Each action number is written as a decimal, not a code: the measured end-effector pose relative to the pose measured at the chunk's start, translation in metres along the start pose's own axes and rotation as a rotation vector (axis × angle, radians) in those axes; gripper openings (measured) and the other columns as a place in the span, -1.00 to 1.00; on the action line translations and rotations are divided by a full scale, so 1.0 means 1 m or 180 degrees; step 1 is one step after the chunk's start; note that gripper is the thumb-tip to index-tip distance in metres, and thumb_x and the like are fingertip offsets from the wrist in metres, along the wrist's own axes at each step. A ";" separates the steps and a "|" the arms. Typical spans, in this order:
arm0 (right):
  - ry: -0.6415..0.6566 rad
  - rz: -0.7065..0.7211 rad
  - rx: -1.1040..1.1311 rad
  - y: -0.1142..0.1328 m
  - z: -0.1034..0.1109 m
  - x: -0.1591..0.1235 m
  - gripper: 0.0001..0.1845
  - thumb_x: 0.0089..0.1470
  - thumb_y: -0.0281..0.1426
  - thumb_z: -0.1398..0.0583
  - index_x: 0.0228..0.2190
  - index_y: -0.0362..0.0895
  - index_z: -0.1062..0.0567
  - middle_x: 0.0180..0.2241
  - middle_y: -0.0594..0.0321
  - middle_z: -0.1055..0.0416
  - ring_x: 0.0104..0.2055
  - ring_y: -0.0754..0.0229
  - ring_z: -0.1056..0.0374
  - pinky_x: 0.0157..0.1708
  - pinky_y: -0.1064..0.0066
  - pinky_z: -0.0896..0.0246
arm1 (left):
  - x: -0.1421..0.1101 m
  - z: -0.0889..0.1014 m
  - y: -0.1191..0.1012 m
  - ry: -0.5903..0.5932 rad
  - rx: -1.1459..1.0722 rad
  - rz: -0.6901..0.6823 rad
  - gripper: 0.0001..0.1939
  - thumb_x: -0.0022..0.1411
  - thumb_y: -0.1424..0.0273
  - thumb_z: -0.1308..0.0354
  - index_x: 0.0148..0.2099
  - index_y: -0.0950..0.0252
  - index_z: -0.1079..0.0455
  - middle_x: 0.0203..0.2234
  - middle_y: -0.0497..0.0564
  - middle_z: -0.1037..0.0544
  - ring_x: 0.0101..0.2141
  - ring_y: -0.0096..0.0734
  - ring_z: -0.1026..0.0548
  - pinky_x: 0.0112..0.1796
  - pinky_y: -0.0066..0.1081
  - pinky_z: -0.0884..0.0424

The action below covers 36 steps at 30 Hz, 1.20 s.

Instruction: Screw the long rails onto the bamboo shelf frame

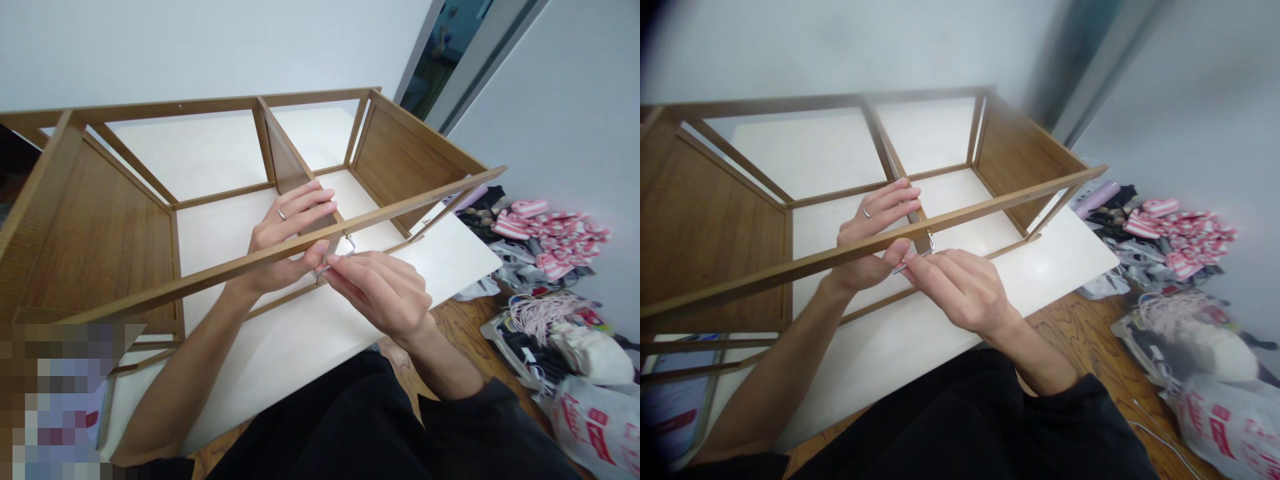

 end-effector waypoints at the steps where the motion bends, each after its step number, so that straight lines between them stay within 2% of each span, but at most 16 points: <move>1: 0.0004 0.0047 -0.0058 0.000 0.002 0.002 -0.73 0.22 -0.55 -0.34 -0.05 -0.12 -0.54 -0.36 0.25 -0.63 -0.35 0.22 -0.55 -0.35 0.41 -0.49 | 0.000 0.000 0.001 0.0031 -0.0009 0.0019 -0.59 0.48 0.22 -0.13 0.30 0.09 -0.42 0.19 0.08 -0.57 0.30 -0.03 -0.43 0.27 0.10 -0.42; 5: 0.0012 0.0120 -0.0394 0.000 0.007 0.011 -0.79 0.22 -0.46 -0.37 -0.11 -0.07 -0.57 -0.47 0.35 -0.57 -0.49 0.29 -0.40 -0.46 0.42 -0.33 | 0.001 0.000 0.001 0.0101 -0.0038 0.0020 -0.56 0.48 0.13 -0.13 0.31 0.07 -0.40 0.20 0.09 -0.56 0.31 -0.02 -0.43 0.29 0.13 -0.40; 9: -0.0121 0.0004 -0.0754 -0.003 0.013 0.026 -0.96 0.27 -0.40 -0.33 -0.21 -0.04 -0.58 -0.55 0.40 -0.45 -0.54 0.31 -0.30 -0.50 0.42 -0.26 | 0.001 0.000 -0.001 0.0007 -0.0099 -0.0089 -0.57 0.48 0.21 -0.15 0.32 0.11 -0.40 0.20 0.11 -0.56 0.31 -0.02 -0.42 0.29 0.12 -0.41; 15: -0.0424 -0.0580 -0.0434 -0.022 0.022 0.037 -0.78 0.26 -0.54 -0.26 -0.08 -0.05 -0.51 -0.49 0.46 -0.45 -0.54 0.36 -0.34 -0.43 0.46 -0.41 | 0.000 -0.001 0.001 0.0009 -0.0027 -0.0023 -0.59 0.46 0.26 -0.16 0.30 0.11 -0.41 0.20 0.10 -0.57 0.30 -0.02 -0.43 0.27 0.14 -0.43; 21: -0.0536 -0.1016 -0.0120 -0.041 0.026 0.017 -0.87 0.31 -0.48 -0.28 -0.13 -0.02 -0.53 -0.40 0.35 -0.51 -0.46 0.30 -0.44 -0.42 0.44 -0.45 | 0.000 -0.002 0.003 0.0056 0.0046 0.0041 -0.60 0.47 0.24 -0.13 0.30 0.10 -0.41 0.20 0.08 -0.56 0.31 -0.04 -0.42 0.28 0.14 -0.42; 25: -0.0621 -0.0964 -0.0257 -0.049 0.032 -0.001 -0.94 0.28 -0.42 -0.32 -0.20 -0.07 -0.54 -0.34 0.30 -0.57 -0.43 0.29 -0.48 -0.39 0.45 -0.47 | 0.000 -0.002 0.002 0.0019 0.0021 -0.0004 -0.59 0.47 0.26 -0.12 0.31 0.08 -0.39 0.21 0.05 -0.56 0.31 -0.04 -0.42 0.28 0.14 -0.41; 28: -0.0471 -0.0855 -0.0320 -0.052 0.029 -0.016 -0.89 0.26 -0.40 -0.35 -0.17 -0.09 -0.54 -0.35 0.29 -0.59 -0.43 0.28 -0.50 -0.35 0.44 -0.48 | 0.000 -0.001 0.000 0.0003 -0.0016 -0.0074 -0.58 0.46 0.29 -0.14 0.32 0.10 -0.38 0.21 0.06 -0.56 0.30 -0.02 -0.43 0.28 0.13 -0.40; 32: -0.0250 -0.0778 -0.0317 -0.049 0.018 -0.032 -0.88 0.26 -0.49 -0.32 -0.16 -0.09 -0.56 -0.29 0.21 -0.62 -0.31 0.21 -0.56 -0.27 0.40 -0.53 | 0.000 -0.002 0.001 0.0035 -0.0002 -0.0049 -0.57 0.48 0.27 -0.12 0.34 0.07 -0.37 0.22 0.04 -0.54 0.31 0.00 -0.42 0.29 0.14 -0.39; 36: -0.0312 -0.0889 -0.0178 -0.042 0.008 -0.041 -0.79 0.25 -0.59 -0.30 -0.13 -0.09 -0.56 -0.23 0.18 -0.65 -0.24 0.21 -0.60 -0.20 0.40 -0.56 | -0.001 -0.002 0.001 0.0049 0.0004 -0.0047 -0.56 0.49 0.25 -0.11 0.35 0.03 -0.35 0.22 0.03 -0.54 0.31 0.00 -0.42 0.29 0.15 -0.39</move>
Point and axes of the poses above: each hand's wrist, its own x-axis towards the middle knuckle, its own z-axis out of the back of the hand, y = z × x, the point moved 9 cm from there along x, towards the middle knuckle
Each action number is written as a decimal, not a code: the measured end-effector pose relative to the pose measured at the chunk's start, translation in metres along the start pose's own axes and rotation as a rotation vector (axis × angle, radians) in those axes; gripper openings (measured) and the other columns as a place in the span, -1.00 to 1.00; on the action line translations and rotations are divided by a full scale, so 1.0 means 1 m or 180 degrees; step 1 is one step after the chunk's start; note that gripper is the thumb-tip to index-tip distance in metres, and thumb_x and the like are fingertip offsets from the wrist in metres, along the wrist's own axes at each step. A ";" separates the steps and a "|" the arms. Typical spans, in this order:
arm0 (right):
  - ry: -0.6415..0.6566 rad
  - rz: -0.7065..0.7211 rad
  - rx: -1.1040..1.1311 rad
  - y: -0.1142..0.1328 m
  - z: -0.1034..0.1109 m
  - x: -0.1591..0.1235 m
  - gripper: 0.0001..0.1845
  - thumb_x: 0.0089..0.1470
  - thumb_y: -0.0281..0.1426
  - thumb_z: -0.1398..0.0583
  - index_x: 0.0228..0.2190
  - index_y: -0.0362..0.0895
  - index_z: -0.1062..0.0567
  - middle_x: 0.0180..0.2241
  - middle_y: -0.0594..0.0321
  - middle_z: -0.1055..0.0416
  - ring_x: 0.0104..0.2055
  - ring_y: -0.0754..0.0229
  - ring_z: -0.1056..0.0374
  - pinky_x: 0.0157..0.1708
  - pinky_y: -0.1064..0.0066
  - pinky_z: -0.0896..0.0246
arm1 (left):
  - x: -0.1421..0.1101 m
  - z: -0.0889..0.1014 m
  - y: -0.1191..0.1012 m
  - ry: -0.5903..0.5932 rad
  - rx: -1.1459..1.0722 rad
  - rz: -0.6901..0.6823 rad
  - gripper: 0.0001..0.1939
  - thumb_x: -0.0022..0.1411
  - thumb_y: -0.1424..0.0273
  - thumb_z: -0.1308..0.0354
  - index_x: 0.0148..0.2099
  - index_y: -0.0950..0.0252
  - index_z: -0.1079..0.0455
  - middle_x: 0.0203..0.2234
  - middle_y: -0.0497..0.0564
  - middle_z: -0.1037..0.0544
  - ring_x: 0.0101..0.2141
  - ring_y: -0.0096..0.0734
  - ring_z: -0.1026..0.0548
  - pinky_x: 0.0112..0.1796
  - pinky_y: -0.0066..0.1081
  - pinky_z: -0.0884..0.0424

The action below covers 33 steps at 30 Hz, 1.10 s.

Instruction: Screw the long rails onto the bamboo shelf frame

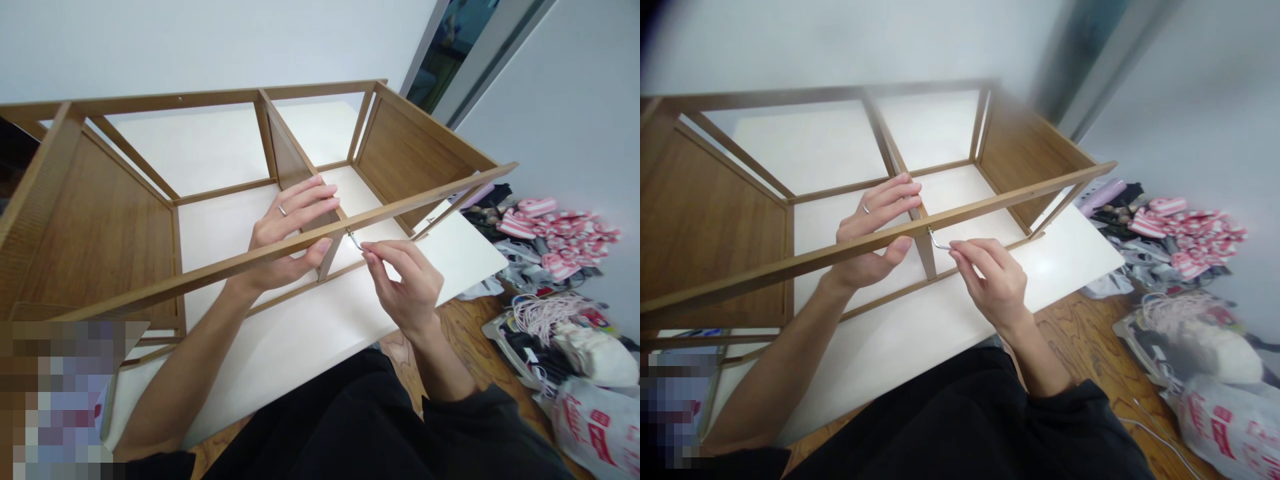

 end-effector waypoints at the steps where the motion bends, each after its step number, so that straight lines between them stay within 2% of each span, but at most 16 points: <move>1: -0.0039 -0.0036 0.0037 0.001 -0.002 -0.003 -0.76 0.24 -0.61 -0.30 -0.10 -0.08 -0.55 -0.22 0.19 -0.66 -0.25 0.22 -0.60 -0.19 0.41 -0.57 | 0.000 0.000 0.000 -0.0003 -0.0006 -0.0003 -0.56 0.49 0.25 -0.11 0.35 0.03 -0.35 0.22 0.03 -0.54 0.31 -0.01 -0.42 0.29 0.14 -0.40; 3: -0.0201 -0.0061 0.0105 0.004 -0.005 -0.009 -0.64 0.22 -0.62 -0.32 0.00 -0.08 -0.52 -0.21 0.21 -0.67 -0.29 0.23 -0.61 -0.22 0.42 -0.58 | 0.000 0.000 0.000 -0.0008 -0.0030 -0.0007 -0.55 0.48 0.27 -0.13 0.36 0.04 -0.35 0.23 0.03 -0.53 0.31 -0.01 -0.42 0.28 0.13 -0.40; 6: -0.0382 0.0222 0.0217 0.017 -0.008 -0.018 -0.49 0.16 -0.66 -0.34 0.10 -0.10 -0.47 -0.21 0.19 -0.68 -0.28 0.21 -0.62 -0.26 0.43 -0.59 | 0.000 0.000 -0.001 -0.0018 -0.0055 -0.0011 -0.55 0.47 0.30 -0.13 0.35 0.05 -0.36 0.22 0.04 -0.54 0.31 -0.02 -0.41 0.29 0.12 -0.40; 11: 0.0013 0.0531 0.0277 0.031 -0.022 -0.019 -0.61 0.13 -0.67 -0.35 -0.01 -0.19 -0.54 -0.21 0.09 -0.66 -0.17 0.15 -0.62 -0.17 0.38 -0.60 | 0.001 0.000 -0.003 -0.0047 -0.0054 -0.0017 -0.56 0.46 0.32 -0.14 0.34 0.07 -0.38 0.22 0.04 -0.54 0.30 -0.02 -0.42 0.29 0.12 -0.40; 15: 0.0205 0.0747 0.0531 0.038 -0.024 -0.016 -0.57 0.16 -0.64 -0.34 0.07 -0.30 -0.50 -0.12 0.00 -0.65 -0.05 0.11 -0.61 -0.11 0.34 -0.59 | 0.001 0.000 -0.001 -0.0046 -0.0060 0.0034 -0.57 0.46 0.34 -0.15 0.32 0.10 -0.39 0.21 0.07 -0.55 0.31 -0.02 -0.41 0.28 0.12 -0.40; 18: 0.0311 0.0894 0.0572 0.039 -0.024 -0.012 -0.59 0.20 -0.65 -0.30 0.08 -0.30 -0.49 -0.10 -0.02 -0.65 -0.03 0.08 -0.60 -0.15 0.31 -0.57 | 0.000 0.000 -0.001 -0.0043 -0.0059 0.0046 -0.57 0.45 0.33 -0.15 0.32 0.12 -0.40 0.21 0.09 -0.55 0.31 -0.01 -0.41 0.29 0.12 -0.39; 22: 0.0372 0.1185 0.0491 0.044 -0.024 -0.003 -0.67 0.23 -0.61 -0.28 0.04 -0.30 -0.52 -0.18 0.02 -0.65 -0.13 0.12 -0.59 -0.24 0.34 -0.53 | 0.000 0.000 0.000 -0.0047 -0.0047 0.0052 -0.58 0.45 0.34 -0.14 0.31 0.13 -0.40 0.21 0.10 -0.55 0.30 -0.02 -0.42 0.29 0.11 -0.39; 26: 0.0370 0.1440 0.0193 0.052 -0.025 0.006 -0.83 0.26 -0.58 -0.27 -0.11 -0.23 -0.57 -0.27 0.13 -0.64 -0.31 0.23 -0.51 -0.40 0.38 -0.38 | 0.000 0.000 0.000 -0.0059 -0.0079 0.0071 -0.59 0.45 0.33 -0.14 0.30 0.13 -0.41 0.20 0.10 -0.56 0.31 -0.02 -0.42 0.29 0.12 -0.39; 28: 0.0349 0.1510 0.0060 0.055 -0.024 0.010 -0.87 0.28 -0.57 -0.24 -0.16 -0.19 -0.58 -0.29 0.18 -0.63 -0.32 0.26 -0.48 -0.41 0.39 -0.34 | 0.000 0.000 0.001 -0.0074 -0.0095 0.0091 -0.60 0.45 0.33 -0.14 0.29 0.14 -0.42 0.20 0.10 -0.56 0.30 -0.01 -0.43 0.28 0.12 -0.40; 33: 0.0317 0.1703 -0.0043 0.060 -0.020 0.015 -0.89 0.23 -0.58 -0.28 -0.17 -0.27 -0.57 -0.36 0.16 -0.60 -0.38 0.25 -0.43 -0.46 0.36 -0.26 | 0.000 -0.001 0.001 -0.0061 -0.0201 0.0135 -0.59 0.43 0.37 -0.16 0.28 0.20 -0.43 0.20 0.15 -0.56 0.31 -0.01 -0.40 0.30 0.12 -0.36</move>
Point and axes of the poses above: each hand's wrist, its own x-axis towards the middle knuckle, its own z-axis out of the back of the hand, y = z × x, the point moved 9 cm from there along x, towards the middle knuckle
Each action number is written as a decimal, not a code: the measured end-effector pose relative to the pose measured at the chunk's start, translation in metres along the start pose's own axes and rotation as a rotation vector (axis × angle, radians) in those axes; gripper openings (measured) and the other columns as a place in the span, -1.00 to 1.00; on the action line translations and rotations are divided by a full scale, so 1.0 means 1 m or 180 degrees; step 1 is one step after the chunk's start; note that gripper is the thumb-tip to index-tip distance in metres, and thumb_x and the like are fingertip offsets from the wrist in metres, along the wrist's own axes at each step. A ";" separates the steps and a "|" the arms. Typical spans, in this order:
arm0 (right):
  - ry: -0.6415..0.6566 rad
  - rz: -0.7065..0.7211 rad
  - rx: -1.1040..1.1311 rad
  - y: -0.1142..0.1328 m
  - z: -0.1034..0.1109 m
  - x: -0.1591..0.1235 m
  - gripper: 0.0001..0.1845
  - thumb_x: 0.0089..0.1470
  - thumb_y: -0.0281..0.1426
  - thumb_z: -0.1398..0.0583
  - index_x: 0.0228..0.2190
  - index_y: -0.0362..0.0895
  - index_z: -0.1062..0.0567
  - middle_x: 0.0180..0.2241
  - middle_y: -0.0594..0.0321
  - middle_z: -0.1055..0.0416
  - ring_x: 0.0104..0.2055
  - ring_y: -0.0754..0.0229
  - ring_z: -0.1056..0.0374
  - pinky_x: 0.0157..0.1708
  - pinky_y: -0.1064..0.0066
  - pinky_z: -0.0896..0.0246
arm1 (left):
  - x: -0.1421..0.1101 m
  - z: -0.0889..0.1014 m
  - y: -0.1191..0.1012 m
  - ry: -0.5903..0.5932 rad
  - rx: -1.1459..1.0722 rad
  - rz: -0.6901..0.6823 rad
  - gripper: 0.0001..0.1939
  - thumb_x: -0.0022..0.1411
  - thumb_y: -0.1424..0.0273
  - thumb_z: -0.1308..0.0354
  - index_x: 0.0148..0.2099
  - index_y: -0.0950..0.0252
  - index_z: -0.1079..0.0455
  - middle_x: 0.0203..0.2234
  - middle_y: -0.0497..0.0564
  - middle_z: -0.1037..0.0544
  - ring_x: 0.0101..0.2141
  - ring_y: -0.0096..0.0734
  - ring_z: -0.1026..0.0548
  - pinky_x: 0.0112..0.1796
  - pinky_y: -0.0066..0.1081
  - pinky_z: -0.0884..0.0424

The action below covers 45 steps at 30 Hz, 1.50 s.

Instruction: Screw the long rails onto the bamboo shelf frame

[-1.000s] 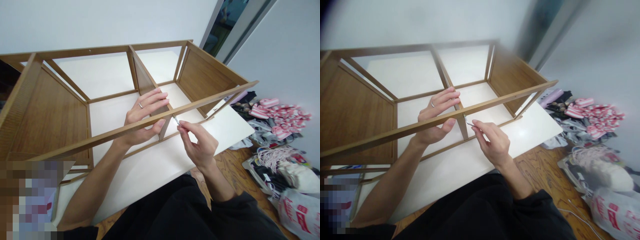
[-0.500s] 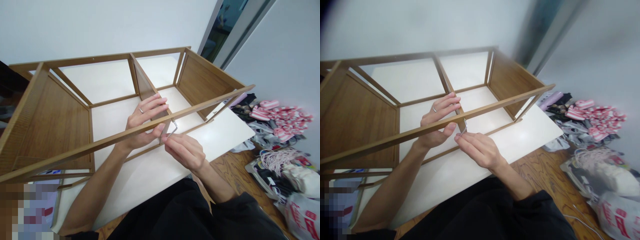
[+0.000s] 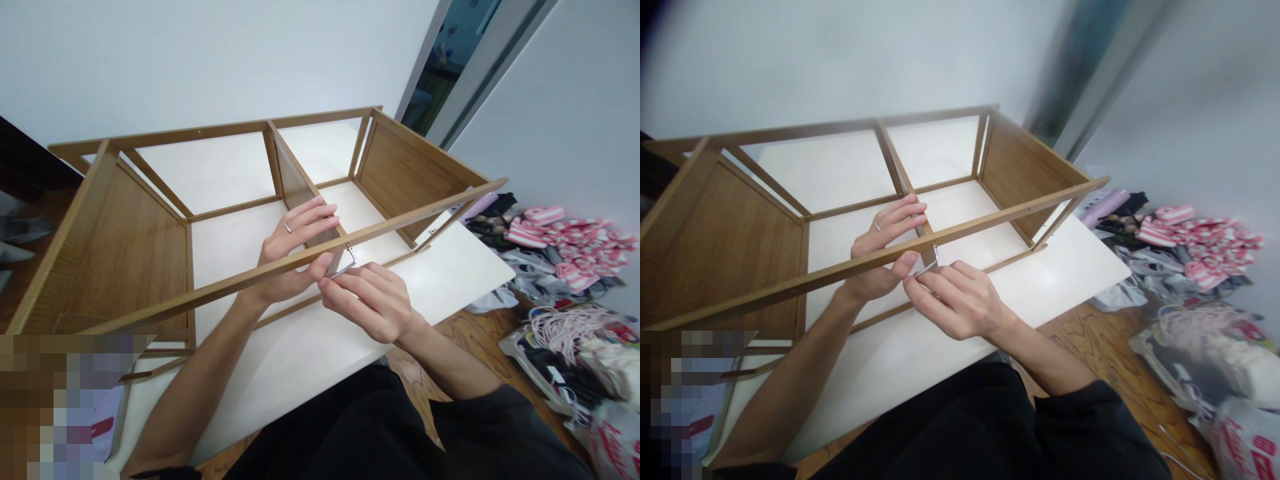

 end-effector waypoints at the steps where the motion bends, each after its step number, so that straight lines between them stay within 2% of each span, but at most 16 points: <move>1: 0.0005 0.0031 -0.0052 0.000 0.001 0.001 -0.88 0.22 -0.57 -0.29 -0.17 -0.26 -0.57 -0.38 0.19 -0.58 -0.40 0.26 -0.41 -0.47 0.35 -0.23 | 0.000 0.000 0.000 0.0006 -0.0013 0.0012 -0.59 0.42 0.38 -0.17 0.28 0.20 -0.43 0.20 0.16 -0.55 0.32 -0.01 -0.40 0.30 0.12 -0.36; 6: 0.0027 0.0280 -0.0211 0.002 0.004 0.005 -0.88 0.19 -0.56 -0.32 -0.19 -0.21 -0.60 -0.46 0.29 -0.47 -0.44 0.29 -0.33 -0.50 0.35 -0.14 | -0.001 -0.001 0.001 0.0015 -0.0022 0.0024 -0.59 0.42 0.37 -0.18 0.28 0.21 -0.44 0.20 0.17 -0.55 0.32 -0.02 -0.40 0.31 0.12 -0.35; 15: -0.0018 0.0434 -0.0315 0.000 0.005 0.015 -0.89 0.21 -0.56 -0.30 -0.27 -0.13 -0.61 -0.51 0.37 -0.41 -0.46 0.33 -0.28 -0.52 0.38 -0.13 | 0.000 0.000 -0.001 -0.0068 0.0010 -0.0011 -0.62 0.46 0.32 -0.16 0.27 0.18 -0.44 0.18 0.15 -0.57 0.30 -0.04 -0.43 0.29 0.09 -0.39; 19: 0.0094 0.0416 -0.0208 0.001 0.005 0.017 -0.89 0.20 -0.59 -0.31 -0.23 -0.19 -0.60 -0.50 0.34 -0.41 -0.46 0.32 -0.29 -0.53 0.36 -0.14 | -0.001 0.000 -0.002 -0.0090 0.0067 -0.0057 -0.62 0.48 0.30 -0.15 0.28 0.16 -0.43 0.18 0.14 -0.58 0.29 -0.04 -0.44 0.29 0.09 -0.39; 24: 0.0154 0.0359 -0.0306 0.002 0.007 0.022 -0.86 0.24 -0.60 -0.25 -0.23 -0.16 -0.59 -0.52 0.37 -0.39 -0.50 0.35 -0.21 -0.55 0.37 -0.07 | -0.003 -0.001 -0.002 -0.0151 0.0156 -0.0099 -0.62 0.50 0.28 -0.12 0.29 0.16 -0.41 0.18 0.13 -0.58 0.30 -0.05 -0.43 0.28 0.09 -0.40; 29: 0.0162 0.0255 -0.0400 0.001 0.009 0.027 -0.86 0.22 -0.59 -0.28 -0.23 -0.14 -0.58 -0.54 0.40 -0.37 -0.52 0.35 -0.20 -0.56 0.35 -0.07 | -0.003 -0.001 -0.003 -0.0174 0.0176 -0.0137 -0.62 0.50 0.26 -0.13 0.29 0.18 -0.42 0.18 0.15 -0.58 0.29 -0.05 -0.44 0.29 0.09 -0.40; 36: -0.0223 0.0024 -0.0489 -0.008 0.021 0.036 -0.86 0.20 -0.55 -0.30 -0.21 -0.10 -0.55 -0.53 0.40 -0.42 -0.52 0.34 -0.24 -0.52 0.37 -0.11 | -0.002 -0.001 -0.003 -0.0131 0.0153 -0.0146 -0.59 0.49 0.22 -0.14 0.30 0.15 -0.40 0.20 0.14 -0.56 0.31 -0.04 -0.42 0.30 0.10 -0.38; 42: -0.0347 -0.0285 -0.0552 -0.021 0.026 0.037 -0.90 0.25 -0.47 -0.27 -0.19 -0.07 -0.50 -0.56 0.41 -0.37 -0.54 0.32 -0.27 -0.48 0.39 -0.17 | -0.002 -0.001 -0.004 -0.0155 0.0143 -0.0145 -0.60 0.48 0.23 -0.16 0.29 0.18 -0.42 0.19 0.16 -0.57 0.30 -0.03 -0.44 0.28 0.09 -0.41; 45: -0.0444 -0.0341 -0.0545 -0.025 0.029 0.034 -0.83 0.22 -0.49 -0.29 -0.14 -0.07 -0.49 -0.54 0.41 -0.39 -0.54 0.32 -0.26 -0.51 0.39 -0.16 | -0.003 -0.001 -0.002 -0.0152 0.0189 -0.0115 -0.60 0.47 0.25 -0.18 0.28 0.19 -0.42 0.19 0.16 -0.57 0.30 -0.03 -0.43 0.28 0.10 -0.41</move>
Point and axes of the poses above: each hand's wrist, its own x-axis towards the middle knuckle, its own z-axis out of the back of the hand, y = z × x, the point moved 9 cm from there along x, towards the middle knuckle
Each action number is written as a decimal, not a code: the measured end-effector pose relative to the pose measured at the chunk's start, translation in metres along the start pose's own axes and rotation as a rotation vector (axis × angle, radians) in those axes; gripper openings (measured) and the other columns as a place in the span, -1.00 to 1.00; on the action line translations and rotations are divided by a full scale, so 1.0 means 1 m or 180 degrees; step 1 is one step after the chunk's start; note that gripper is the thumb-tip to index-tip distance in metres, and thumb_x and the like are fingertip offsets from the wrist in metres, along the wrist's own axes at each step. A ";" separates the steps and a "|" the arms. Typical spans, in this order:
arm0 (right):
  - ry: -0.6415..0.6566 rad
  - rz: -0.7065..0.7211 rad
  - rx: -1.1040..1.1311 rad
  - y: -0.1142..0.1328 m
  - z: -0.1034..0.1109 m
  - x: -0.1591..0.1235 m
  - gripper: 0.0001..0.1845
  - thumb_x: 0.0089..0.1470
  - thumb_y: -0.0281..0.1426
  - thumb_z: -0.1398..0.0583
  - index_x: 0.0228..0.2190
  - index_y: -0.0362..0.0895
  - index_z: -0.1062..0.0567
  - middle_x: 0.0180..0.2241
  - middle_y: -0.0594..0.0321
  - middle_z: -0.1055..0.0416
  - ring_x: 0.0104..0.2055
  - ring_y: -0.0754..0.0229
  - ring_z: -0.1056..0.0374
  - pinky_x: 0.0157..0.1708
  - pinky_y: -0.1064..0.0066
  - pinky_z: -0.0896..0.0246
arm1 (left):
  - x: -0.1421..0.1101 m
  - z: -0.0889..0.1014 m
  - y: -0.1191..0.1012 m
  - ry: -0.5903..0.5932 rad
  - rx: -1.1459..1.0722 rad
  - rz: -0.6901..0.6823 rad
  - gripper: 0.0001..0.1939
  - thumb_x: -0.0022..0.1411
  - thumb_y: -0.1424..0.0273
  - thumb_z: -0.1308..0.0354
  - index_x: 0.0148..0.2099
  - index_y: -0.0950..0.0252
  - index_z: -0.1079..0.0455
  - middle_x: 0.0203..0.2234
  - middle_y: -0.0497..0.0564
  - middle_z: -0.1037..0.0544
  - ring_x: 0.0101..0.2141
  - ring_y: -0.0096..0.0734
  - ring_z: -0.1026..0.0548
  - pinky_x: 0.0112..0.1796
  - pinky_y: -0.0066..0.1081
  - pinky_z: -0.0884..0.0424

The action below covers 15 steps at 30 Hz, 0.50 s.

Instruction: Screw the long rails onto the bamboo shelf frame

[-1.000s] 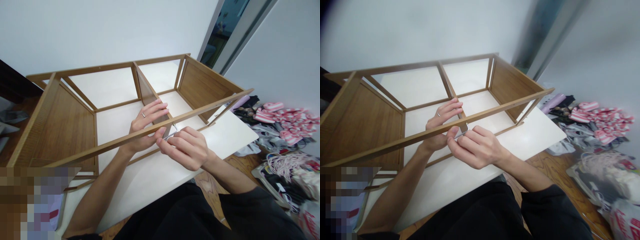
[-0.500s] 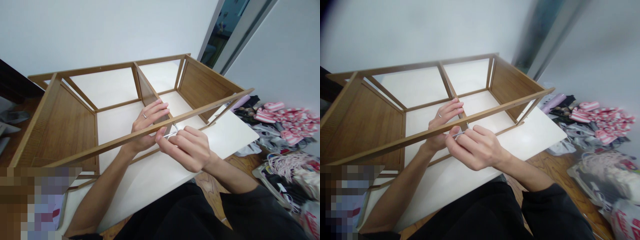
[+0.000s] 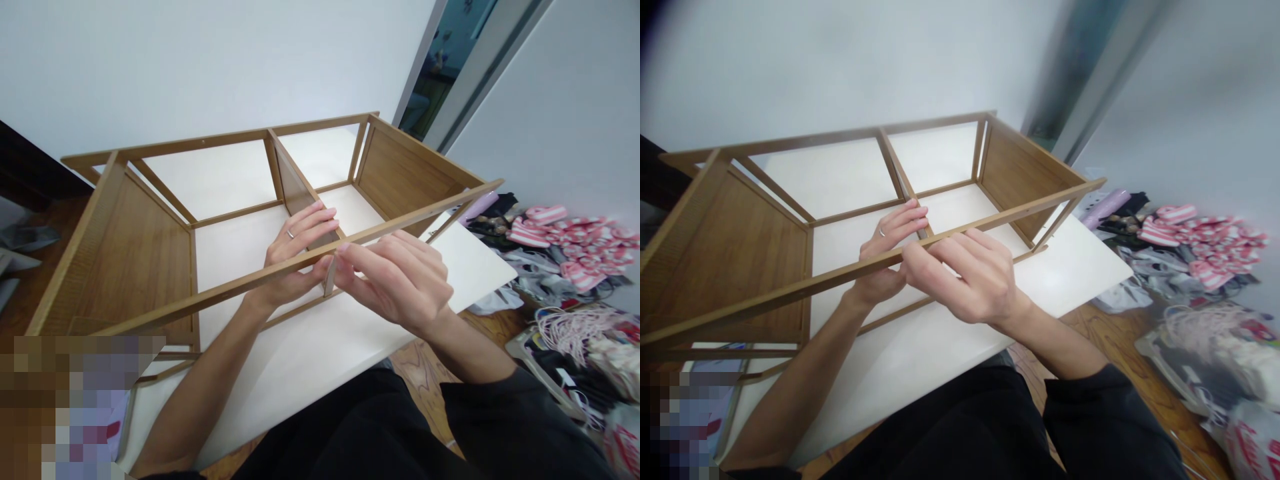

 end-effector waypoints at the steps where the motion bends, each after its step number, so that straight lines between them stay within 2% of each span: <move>1: -0.0031 -0.0038 0.0019 -0.002 0.001 -0.001 -0.79 0.21 -0.49 -0.30 -0.11 -0.07 -0.49 -0.53 0.40 -0.41 -0.53 0.32 -0.28 -0.50 0.39 -0.17 | 0.000 0.000 0.000 0.0005 0.0030 -0.0001 -0.60 0.47 0.25 -0.18 0.28 0.19 -0.42 0.19 0.16 -0.57 0.30 -0.03 -0.43 0.28 0.10 -0.41; 6: -0.0033 -0.0280 0.0036 -0.012 0.002 -0.003 -0.74 0.19 -0.50 -0.30 -0.09 -0.02 -0.48 -0.48 0.40 -0.48 -0.49 0.30 -0.37 -0.43 0.41 -0.29 | 0.001 0.000 0.000 0.0037 0.0110 -0.0006 -0.61 0.49 0.19 -0.13 0.26 0.21 -0.42 0.17 0.17 -0.58 0.28 -0.03 -0.46 0.26 0.10 -0.43; 15: -0.0167 -0.0359 -0.0128 -0.026 0.013 -0.009 -0.77 0.17 -0.54 -0.31 -0.14 -0.08 -0.49 -0.51 0.38 -0.48 -0.57 0.31 -0.33 -0.48 0.42 -0.29 | 0.002 -0.001 0.000 0.0046 0.0061 0.0043 -0.63 0.49 0.27 -0.13 0.26 0.19 -0.42 0.17 0.15 -0.58 0.30 -0.03 -0.43 0.29 0.11 -0.40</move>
Point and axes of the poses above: each hand's wrist, its own x-axis towards the middle knuckle, its own z-axis out of the back of the hand, y = z × x, the point moved 9 cm from there along x, towards the middle knuckle
